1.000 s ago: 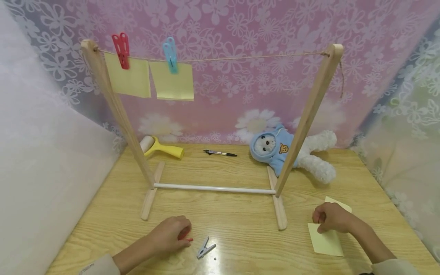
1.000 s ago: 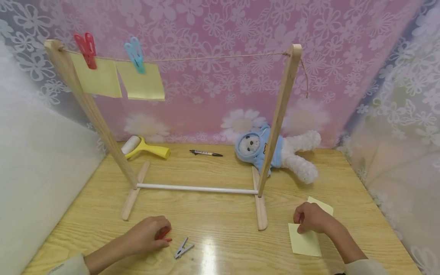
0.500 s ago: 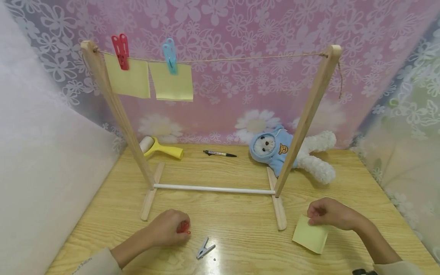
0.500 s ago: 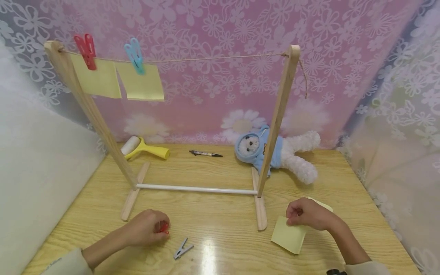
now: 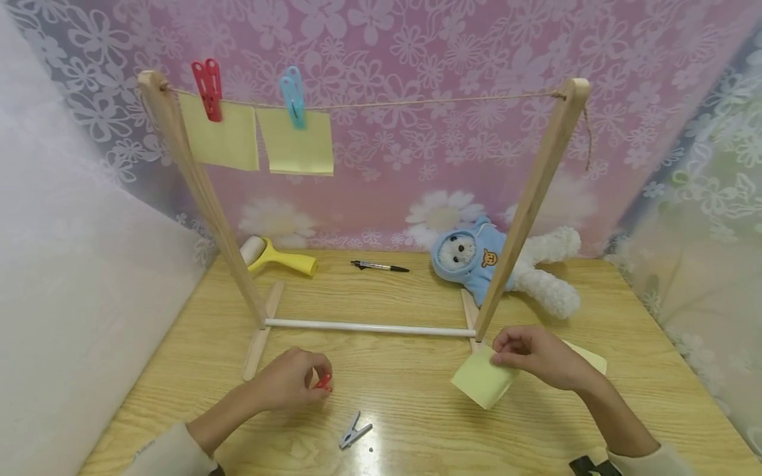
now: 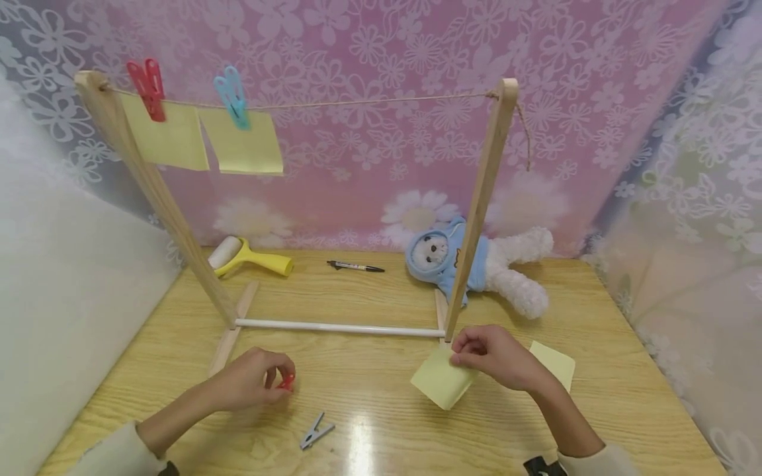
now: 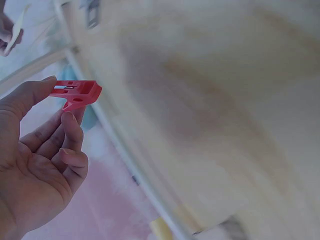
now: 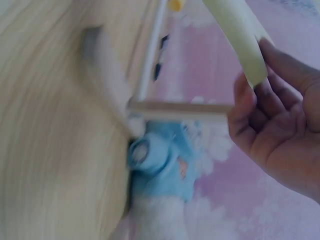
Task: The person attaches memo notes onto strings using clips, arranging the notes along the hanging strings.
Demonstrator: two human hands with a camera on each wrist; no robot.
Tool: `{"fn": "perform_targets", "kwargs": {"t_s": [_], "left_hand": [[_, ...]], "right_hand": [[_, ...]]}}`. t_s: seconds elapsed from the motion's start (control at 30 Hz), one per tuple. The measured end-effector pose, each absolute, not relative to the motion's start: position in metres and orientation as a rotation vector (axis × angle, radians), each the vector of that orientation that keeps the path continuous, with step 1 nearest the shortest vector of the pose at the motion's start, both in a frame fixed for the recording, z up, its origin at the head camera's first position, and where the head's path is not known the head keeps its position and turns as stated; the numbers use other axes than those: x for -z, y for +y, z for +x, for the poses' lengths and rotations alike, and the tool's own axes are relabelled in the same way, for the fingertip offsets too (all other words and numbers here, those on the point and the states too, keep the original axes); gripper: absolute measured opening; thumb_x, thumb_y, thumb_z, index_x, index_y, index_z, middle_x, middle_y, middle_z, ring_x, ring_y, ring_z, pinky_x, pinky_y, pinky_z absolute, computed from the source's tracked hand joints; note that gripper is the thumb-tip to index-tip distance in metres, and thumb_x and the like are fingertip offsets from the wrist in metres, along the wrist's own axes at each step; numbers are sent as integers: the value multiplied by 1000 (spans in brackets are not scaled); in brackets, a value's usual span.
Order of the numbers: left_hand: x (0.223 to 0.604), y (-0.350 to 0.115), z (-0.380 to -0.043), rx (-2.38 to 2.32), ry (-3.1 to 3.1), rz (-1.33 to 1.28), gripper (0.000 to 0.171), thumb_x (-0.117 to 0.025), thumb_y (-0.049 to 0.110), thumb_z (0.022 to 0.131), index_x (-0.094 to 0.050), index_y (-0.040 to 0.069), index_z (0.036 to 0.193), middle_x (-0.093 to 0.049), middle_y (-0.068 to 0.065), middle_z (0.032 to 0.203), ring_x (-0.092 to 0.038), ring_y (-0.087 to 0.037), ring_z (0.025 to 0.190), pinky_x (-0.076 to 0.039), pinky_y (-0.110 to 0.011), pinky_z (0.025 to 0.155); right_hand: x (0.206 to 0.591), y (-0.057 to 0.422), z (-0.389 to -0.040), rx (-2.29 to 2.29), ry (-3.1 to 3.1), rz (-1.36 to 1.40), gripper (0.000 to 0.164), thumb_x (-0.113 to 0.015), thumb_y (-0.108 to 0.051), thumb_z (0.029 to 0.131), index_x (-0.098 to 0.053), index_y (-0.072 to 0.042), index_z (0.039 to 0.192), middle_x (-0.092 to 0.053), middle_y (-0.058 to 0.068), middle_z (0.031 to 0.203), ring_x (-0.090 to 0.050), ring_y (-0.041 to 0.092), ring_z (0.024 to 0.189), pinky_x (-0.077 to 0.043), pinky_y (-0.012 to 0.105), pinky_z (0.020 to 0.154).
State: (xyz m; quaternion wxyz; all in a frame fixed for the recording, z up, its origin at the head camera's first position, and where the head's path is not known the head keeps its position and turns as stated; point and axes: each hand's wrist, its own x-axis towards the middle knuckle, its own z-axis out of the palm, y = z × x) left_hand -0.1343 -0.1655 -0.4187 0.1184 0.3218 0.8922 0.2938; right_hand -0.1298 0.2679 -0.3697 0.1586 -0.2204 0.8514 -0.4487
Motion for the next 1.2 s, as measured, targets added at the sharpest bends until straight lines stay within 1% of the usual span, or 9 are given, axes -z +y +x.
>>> {"fn": "perform_targets", "kwargs": {"t_s": [0.2, 0.3, 0.47, 0.57, 0.63, 0.8, 0.87, 0.97, 1.2], "left_hand": [[387, -165, -144, -934, 2654, 924, 21, -72, 20, 84, -66, 10, 102, -67, 3, 85, -50, 3, 60, -42, -18, 52], [373, -163, -147, -967, 2687, 932, 23, -71, 23, 85, -65, 11, 104, -68, 2, 94, -52, 2, 65, -43, -19, 52], [352, -157, -154, -1059, 2706, 937, 25, -71, 23, 86, -65, 11, 107, -68, 4, 91, -52, 1, 63, -43, -19, 50], [340, -155, -157, -1153, 2666, 919, 26, -70, 22, 87, -63, 10, 109, -69, 3, 89, -57, -1, 60, -46, -21, 54], [331, -154, -159, -1246, 2597, 888, 27, -69, 20, 87, -62, 9, 111, -70, -1, 94, -62, -4, 62, -51, -23, 59], [310, -151, -163, -1488, 2434, 788, 33, -68, 12, 87, -57, 7, 117, -66, -11, 110, -71, -14, 76, -58, -28, 69], [301, -151, -165, -1544, 2428, 774, 34, -69, 11, 86, -57, 6, 118, -70, -11, 104, -72, -16, 76, -58, -30, 70], [287, -149, -167, -1621, 2420, 761, 35, -69, 10, 86, -57, 3, 118, -72, -14, 94, -72, -18, 74, -58, -35, 70], [235, -140, -167, -1630, 2551, 862, 39, -68, 7, 87, -55, 3, 124, -70, -15, 100, -71, -16, 76, -58, -33, 67]], "right_hand": [[361, 235, -143, 1497, 2607, -553, 14, -65, -12, 90, -63, 1, 95, -67, -1, 76, -61, 5, 65, -50, 24, 58], [356, 221, -149, 1582, 2626, -531, 16, -64, -14, 90, -63, 2, 94, -65, -3, 71, -55, 5, 58, -46, 24, 52], [350, 203, -159, 1740, 2618, -496, 19, -63, -16, 92, -62, 2, 93, -56, -5, 58, -45, 9, 46, -40, 28, 41], [346, 194, -166, 1880, 2558, -486, 22, -62, -16, 93, -61, 6, 96, -61, -6, 61, -56, 9, 50, -50, 28, 47], [341, 189, -170, 1976, 2509, -475, 23, -61, -16, 93, -61, 7, 99, -66, -5, 69, -64, 10, 60, -57, 29, 59], [330, 179, -179, 2215, 2299, -510, 19, -64, -9, 90, -60, 5, 104, -69, 0, 83, -70, 13, 78, -58, 30, 75], [325, 175, -181, 2285, 2212, -540, 15, -64, -4, 89, -61, 3, 102, -69, 1, 85, -71, 14, 80, -57, 29, 77], [318, 167, -182, 2314, 2177, -578, 11, -64, -1, 88, -62, 0, 99, -69, 1, 85, -70, 12, 76, -58, 26, 74], [300, 148, -189, 2218, 2325, -563, 10, -65, -11, 90, -61, -6, 97, -65, -4, 77, -56, 8, 56, -47, 21, 51]]}}
